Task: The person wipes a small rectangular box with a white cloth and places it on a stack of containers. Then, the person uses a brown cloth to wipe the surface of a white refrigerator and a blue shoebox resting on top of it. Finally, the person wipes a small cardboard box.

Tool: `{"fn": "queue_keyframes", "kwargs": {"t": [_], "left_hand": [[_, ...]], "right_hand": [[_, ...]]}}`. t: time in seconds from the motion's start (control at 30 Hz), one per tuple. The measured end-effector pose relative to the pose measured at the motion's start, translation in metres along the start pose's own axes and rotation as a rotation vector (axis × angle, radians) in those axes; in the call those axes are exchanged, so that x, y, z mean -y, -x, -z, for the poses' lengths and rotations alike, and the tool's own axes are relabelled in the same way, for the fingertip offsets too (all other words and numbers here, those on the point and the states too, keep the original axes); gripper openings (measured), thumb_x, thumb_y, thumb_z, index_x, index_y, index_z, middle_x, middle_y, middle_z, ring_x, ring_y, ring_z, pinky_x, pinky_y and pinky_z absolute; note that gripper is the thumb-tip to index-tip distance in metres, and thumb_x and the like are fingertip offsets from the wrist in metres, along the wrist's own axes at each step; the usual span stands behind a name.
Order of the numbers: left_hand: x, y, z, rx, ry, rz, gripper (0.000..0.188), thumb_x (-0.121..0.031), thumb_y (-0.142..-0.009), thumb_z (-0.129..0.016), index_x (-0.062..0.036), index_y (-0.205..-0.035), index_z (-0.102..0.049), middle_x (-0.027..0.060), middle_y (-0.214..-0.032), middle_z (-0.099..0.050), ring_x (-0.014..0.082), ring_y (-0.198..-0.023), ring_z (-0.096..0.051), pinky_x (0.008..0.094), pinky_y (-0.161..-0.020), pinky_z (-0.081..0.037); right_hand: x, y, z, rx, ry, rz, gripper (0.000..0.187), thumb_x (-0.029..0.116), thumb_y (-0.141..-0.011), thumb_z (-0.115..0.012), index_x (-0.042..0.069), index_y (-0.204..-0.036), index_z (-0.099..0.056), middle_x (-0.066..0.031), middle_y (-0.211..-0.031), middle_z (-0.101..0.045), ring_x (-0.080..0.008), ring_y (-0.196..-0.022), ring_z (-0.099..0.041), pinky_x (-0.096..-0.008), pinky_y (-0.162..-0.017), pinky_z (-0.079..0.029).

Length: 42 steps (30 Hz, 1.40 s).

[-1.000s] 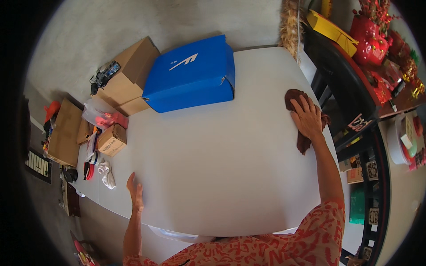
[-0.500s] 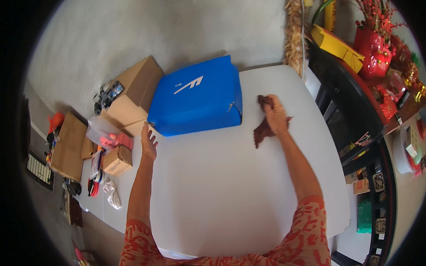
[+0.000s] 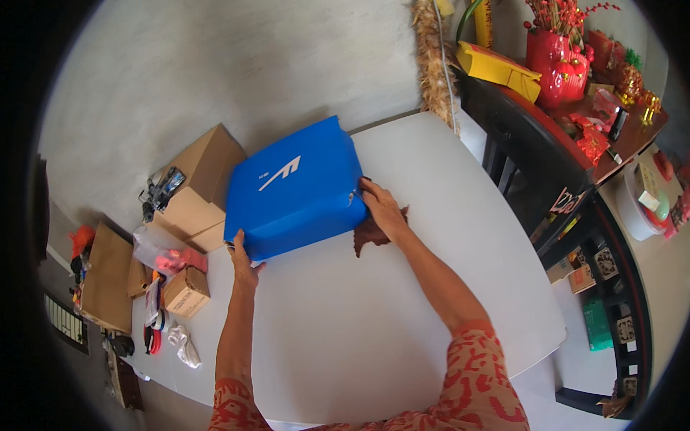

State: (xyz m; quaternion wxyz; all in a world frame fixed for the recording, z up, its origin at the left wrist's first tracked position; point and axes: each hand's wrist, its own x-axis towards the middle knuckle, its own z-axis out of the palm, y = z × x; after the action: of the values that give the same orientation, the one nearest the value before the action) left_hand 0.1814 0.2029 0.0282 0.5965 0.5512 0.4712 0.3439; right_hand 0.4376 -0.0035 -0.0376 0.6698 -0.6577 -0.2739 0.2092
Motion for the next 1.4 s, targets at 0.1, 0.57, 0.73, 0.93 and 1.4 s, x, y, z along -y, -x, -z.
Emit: {"fn": "queue_keyframes", "kwargs": {"t": [0.1,0.57,0.73,0.93,1.4], "left_hand": [[0.007,0.033,0.021,0.019,0.006,0.018,0.093,-0.061,-0.073,-0.061,-0.0199,-0.144,-0.016,0.0125,-0.149,-0.021,0.0365,-0.132,-0.026,0.0572,-0.092,-0.035],[0.047,0.218,0.160,0.011,-0.142,-0.164,0.072,-0.039,-0.084,-0.062,-0.0082,-0.139,-0.029,0.0127,-0.139,-0.036,0.0282,-0.123,-0.038,0.0458,-0.097,-0.035],[0.001,0.271,0.122,0.016,-0.654,-1.082,0.068,-0.010,-0.078,-0.067,-0.0016,-0.137,-0.035,0.0173,-0.140,-0.036,0.0316,-0.130,-0.034,0.0415,-0.111,-0.022],[0.001,0.304,0.034,0.718,-1.211,-1.292,0.080,-0.055,-0.079,-0.064,-0.0128,-0.142,-0.040,0.0217,-0.149,-0.028,0.0377,-0.140,-0.022,0.0528,-0.111,-0.016],[0.023,0.296,0.027,0.811,-1.140,-1.299,0.102,-0.065,-0.059,-0.075,-0.0171,-0.142,-0.040,0.0210,-0.150,-0.025,0.0377,-0.140,-0.023,0.0532,-0.111,-0.020]], "right_hand": [[0.015,0.054,0.007,0.045,0.060,-0.014,0.047,0.033,-0.097,-0.041,0.015,-0.141,-0.042,-0.0161,-0.131,-0.044,-0.0285,-0.122,-0.044,-0.0349,-0.105,-0.033],[0.056,0.380,0.008,-0.097,0.068,0.223,0.045,0.000,-0.090,-0.050,0.003,-0.134,-0.046,-0.0155,-0.110,-0.051,-0.0251,-0.101,-0.054,-0.0323,-0.087,-0.044],[0.077,0.394,0.005,-0.326,0.019,0.369,0.051,-0.005,-0.079,-0.052,0.004,-0.129,-0.048,-0.0180,-0.120,-0.045,-0.0284,-0.105,-0.051,-0.0340,-0.091,-0.042],[0.078,0.383,-0.036,-0.239,0.242,0.545,0.051,0.014,-0.088,-0.055,0.012,-0.137,-0.043,-0.0168,-0.137,-0.030,-0.0339,-0.125,-0.029,-0.0451,-0.104,-0.026],[0.086,0.271,-0.004,-0.321,0.100,0.146,0.059,0.050,-0.095,-0.033,0.015,-0.143,-0.034,-0.0167,-0.142,-0.036,-0.0342,-0.132,-0.030,-0.0463,-0.110,-0.019]]}}
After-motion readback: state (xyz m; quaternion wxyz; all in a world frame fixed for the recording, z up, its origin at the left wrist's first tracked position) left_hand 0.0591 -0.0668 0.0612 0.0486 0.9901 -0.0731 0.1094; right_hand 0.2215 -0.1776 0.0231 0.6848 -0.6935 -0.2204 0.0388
